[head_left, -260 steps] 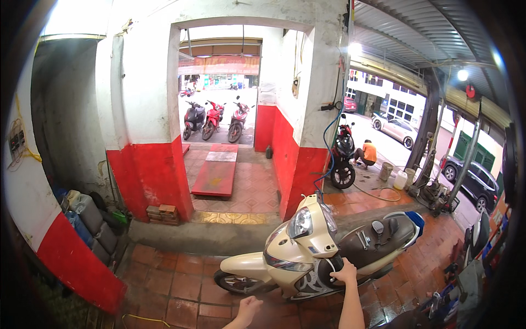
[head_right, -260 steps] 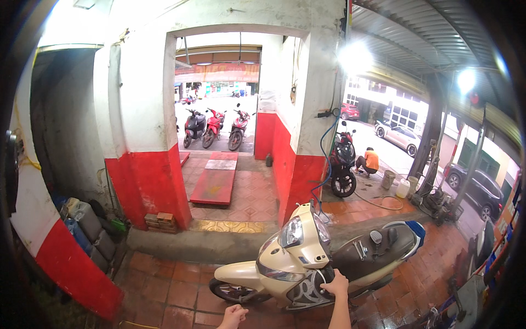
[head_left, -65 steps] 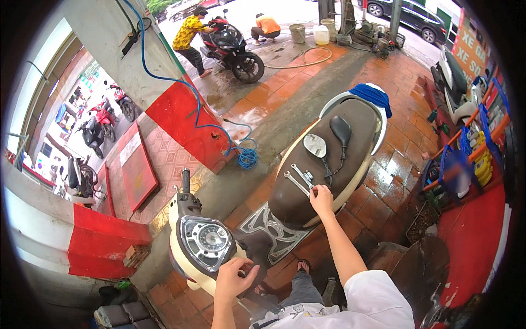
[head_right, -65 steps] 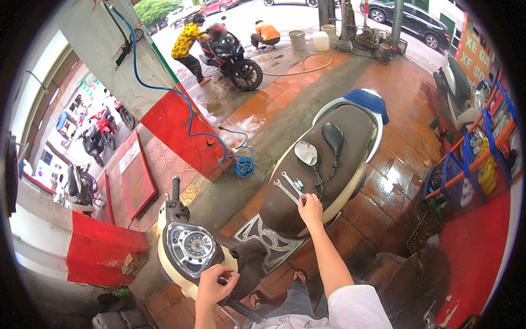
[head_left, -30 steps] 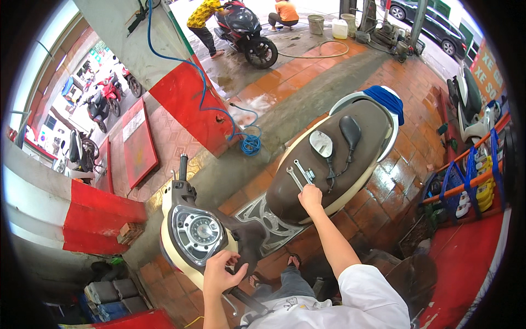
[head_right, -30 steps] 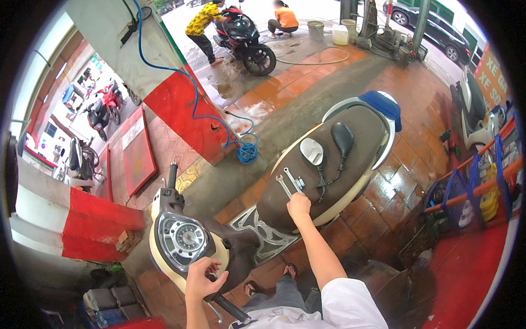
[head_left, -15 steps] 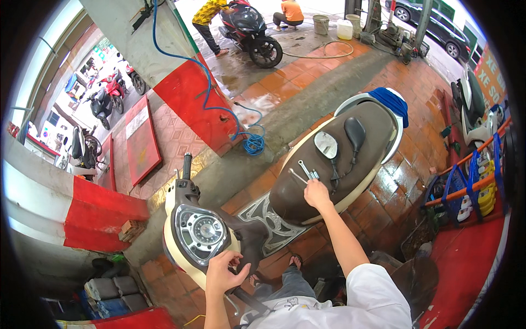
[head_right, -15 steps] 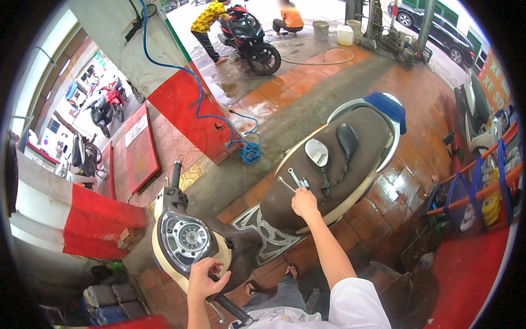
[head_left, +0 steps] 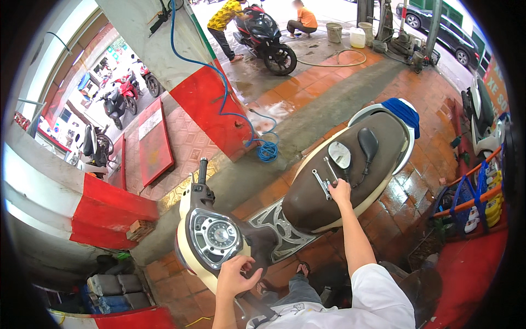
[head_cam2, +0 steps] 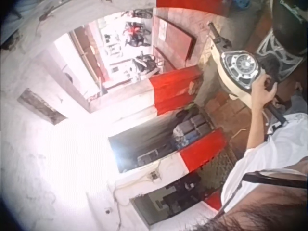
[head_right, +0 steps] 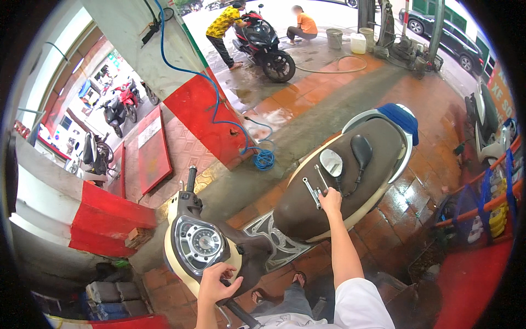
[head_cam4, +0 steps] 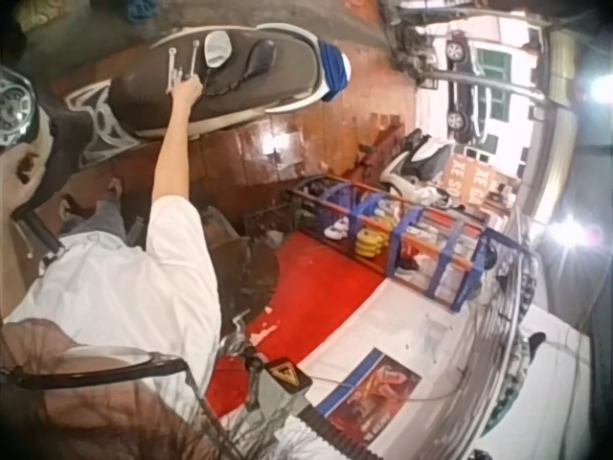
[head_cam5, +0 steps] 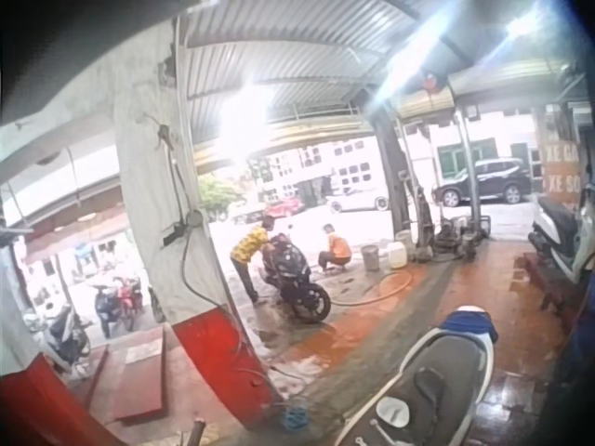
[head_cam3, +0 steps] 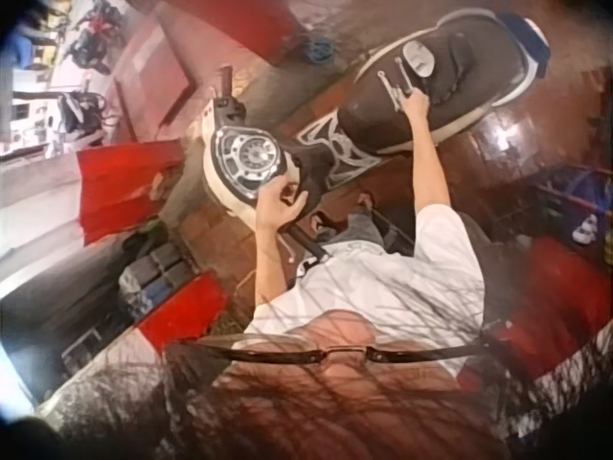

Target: The person adjusts the side mirrors of a scooter by hand and using a wrench, turning the mirror housings and tightening the mounting nuts on the handlebars.

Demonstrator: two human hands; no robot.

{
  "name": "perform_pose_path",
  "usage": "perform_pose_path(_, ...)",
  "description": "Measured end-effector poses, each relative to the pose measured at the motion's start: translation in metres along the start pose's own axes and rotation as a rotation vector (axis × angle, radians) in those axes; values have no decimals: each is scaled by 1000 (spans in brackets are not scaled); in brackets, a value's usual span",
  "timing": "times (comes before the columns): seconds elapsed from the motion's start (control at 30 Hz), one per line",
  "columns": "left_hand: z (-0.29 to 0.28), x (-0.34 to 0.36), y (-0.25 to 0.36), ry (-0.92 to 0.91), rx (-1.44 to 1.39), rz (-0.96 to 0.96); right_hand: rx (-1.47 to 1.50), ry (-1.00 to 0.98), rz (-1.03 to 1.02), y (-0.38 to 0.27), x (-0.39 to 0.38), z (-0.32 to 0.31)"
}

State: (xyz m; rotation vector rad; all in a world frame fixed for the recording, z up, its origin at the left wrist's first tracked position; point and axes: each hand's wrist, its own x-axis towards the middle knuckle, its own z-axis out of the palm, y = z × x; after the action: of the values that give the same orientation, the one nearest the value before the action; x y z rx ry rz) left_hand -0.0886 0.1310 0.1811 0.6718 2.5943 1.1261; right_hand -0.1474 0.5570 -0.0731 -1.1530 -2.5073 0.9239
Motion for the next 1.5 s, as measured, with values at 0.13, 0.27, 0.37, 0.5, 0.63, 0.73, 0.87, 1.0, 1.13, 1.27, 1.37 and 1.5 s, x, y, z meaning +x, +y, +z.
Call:
perform_pose_path(0.13, 0, -1, -3, -19, 20, -25, -18, -14, -6, 2, 5, 0)
perform_pose_path(0.27, 1, 1, -5, -19, 5, -22, -65, -49, -57, 3, 5, 2)
perform_pose_path(0.37, -1, -1, -3, -15, 6, -16, -101, -41, -78, 1, 5, 2)
perform_pose_path(0.5, -2, 1, 2, -9, 4, 29, -57, -17, -71, 13, 7, -3)
perform_pose_path(0.63, 0, 1, 0, -14, 2, 45, 238, -43, -23, 17, -15, -21)
perform_pose_path(0.73, 0, 0, 0, -10, 4, 35, 619, -180, 93, 4, -56, -41)
perform_pose_path(0.87, 0, -4, -2, 4, -38, 43, 1200, -452, 262, -47, -147, -79)
perform_pose_path(1.0, -7, -9, -4, -13, -144, 155, 1419, -648, 217, -94, -243, -101)
perform_pose_path(1.13, -19, -28, -1, -156, -363, 216, 1413, -713, 222, -143, -330, -119)
perform_pose_path(1.27, -26, -71, -15, -251, -543, 281, 1298, -622, 141, -191, -413, -128)
perform_pose_path(1.37, -43, -104, -46, -309, -756, 307, 1322, -571, 134, -213, -473, -120)
perform_pose_path(1.5, -80, -138, -81, -502, -1064, 170, 1293, -396, 127, -253, -535, -94)
